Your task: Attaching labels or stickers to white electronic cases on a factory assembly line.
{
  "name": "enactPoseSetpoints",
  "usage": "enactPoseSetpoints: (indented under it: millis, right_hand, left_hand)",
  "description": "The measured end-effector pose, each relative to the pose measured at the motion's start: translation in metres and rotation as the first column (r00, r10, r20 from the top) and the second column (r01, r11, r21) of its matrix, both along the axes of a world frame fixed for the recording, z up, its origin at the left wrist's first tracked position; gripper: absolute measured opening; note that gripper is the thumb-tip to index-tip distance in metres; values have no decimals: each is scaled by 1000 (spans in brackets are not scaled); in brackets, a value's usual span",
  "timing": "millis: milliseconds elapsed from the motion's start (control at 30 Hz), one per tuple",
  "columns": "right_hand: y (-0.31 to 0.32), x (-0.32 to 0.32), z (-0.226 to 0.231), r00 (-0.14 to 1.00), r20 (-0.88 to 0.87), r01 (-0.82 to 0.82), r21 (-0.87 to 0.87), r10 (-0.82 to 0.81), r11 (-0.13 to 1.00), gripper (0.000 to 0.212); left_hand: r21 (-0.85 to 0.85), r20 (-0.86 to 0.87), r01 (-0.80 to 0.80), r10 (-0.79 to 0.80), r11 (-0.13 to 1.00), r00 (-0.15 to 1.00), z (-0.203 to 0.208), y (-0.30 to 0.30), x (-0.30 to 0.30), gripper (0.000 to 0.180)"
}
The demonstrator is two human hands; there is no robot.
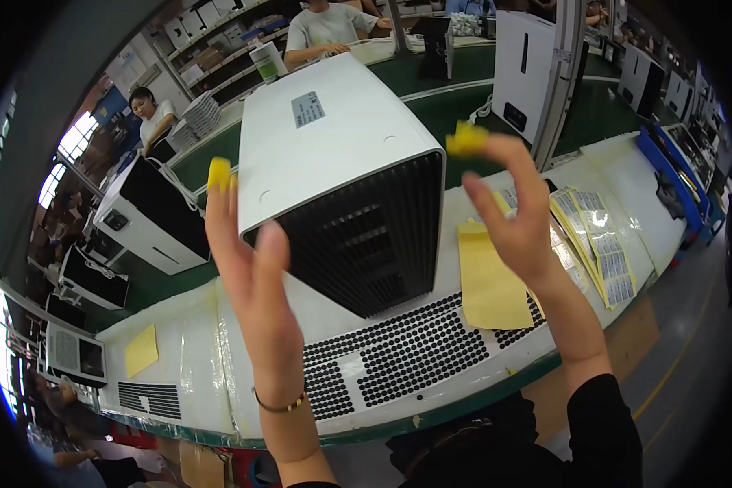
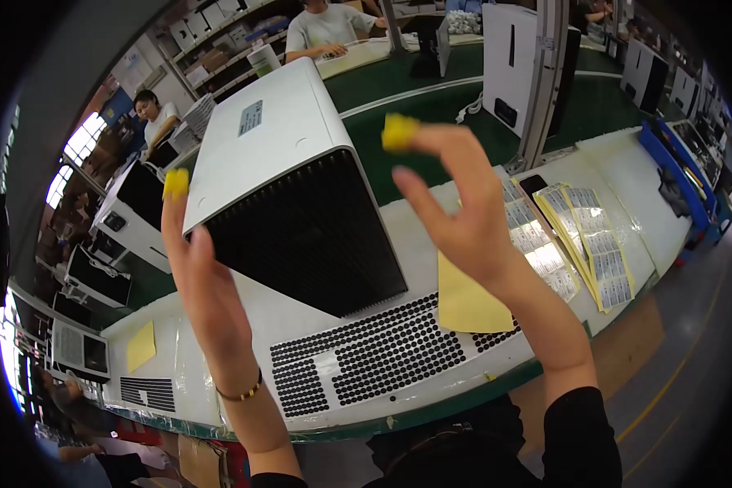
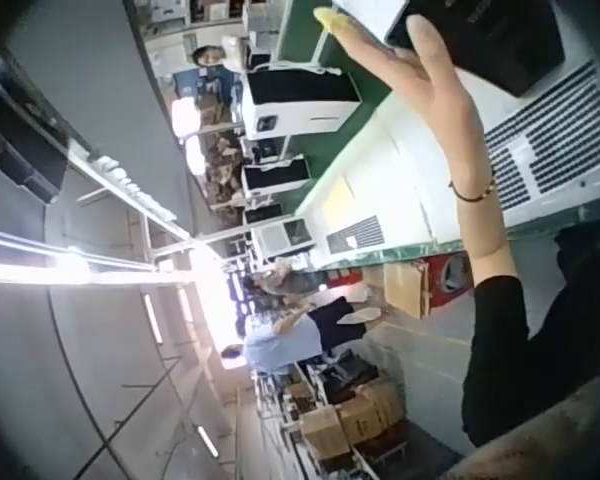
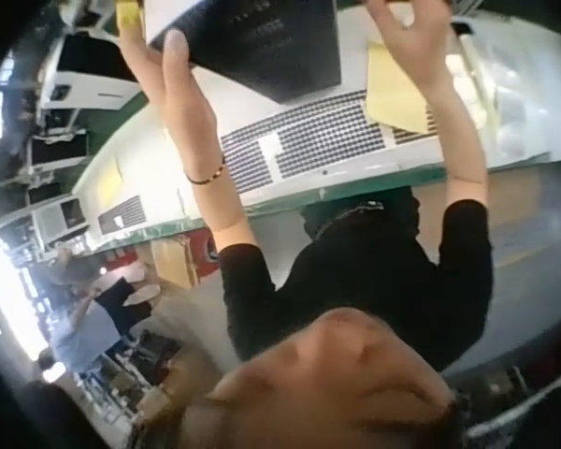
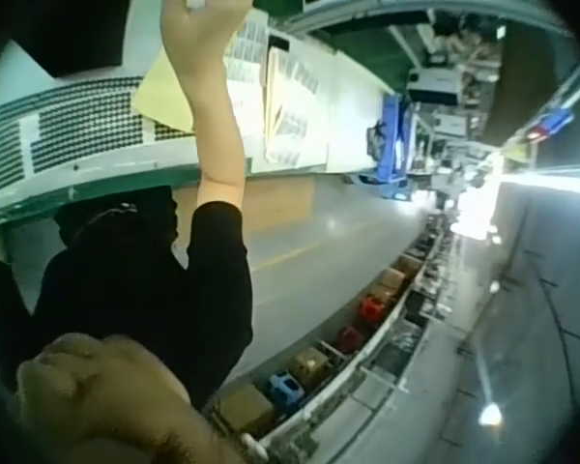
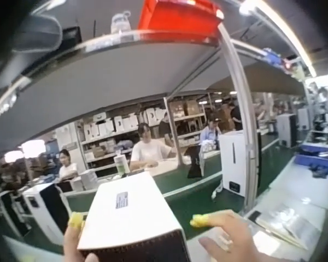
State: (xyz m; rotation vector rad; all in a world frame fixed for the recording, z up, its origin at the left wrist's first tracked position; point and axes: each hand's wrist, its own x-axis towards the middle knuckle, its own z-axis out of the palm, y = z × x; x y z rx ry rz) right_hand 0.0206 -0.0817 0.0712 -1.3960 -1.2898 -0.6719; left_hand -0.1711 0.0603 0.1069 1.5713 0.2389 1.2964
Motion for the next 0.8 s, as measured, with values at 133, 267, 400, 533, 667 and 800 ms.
enactPoseSetpoints:
  millis: [133,267,400,533,667,800]
  right_hand:
    - [-53,-29,-55,963,157,-100,-543,218,834,9]
    - [-98,-43,-114,947,79,-140,-771,311,621,9]
    - [-111,-49,-142,979,150,48,-824,136,564,22]
    - [-107,-53,-153,985,166,102,-783,48,613,28]
    - [-108,-59,-157,994,110,73,-807,27,586,25]
    - [-104,-60,-155,993,106,61,-834,50,549,28]
  left_hand:
    - [492,-189,-283,419,823,888,-68,-21,-65,57]
    - [504,-536,-159,452,849,713,-144,-52,-104,25]
    - [572,-722,-35,523,820,453,-202,-74,-113,16]
    - [650,-689,-43,613,758,387,-213,-93,-115,14]
    - [674,-681,-28,636,738,363,-213,-92,-116,11]
    - [723,-626,-43,681,689,380,-213,-82,-115,5]
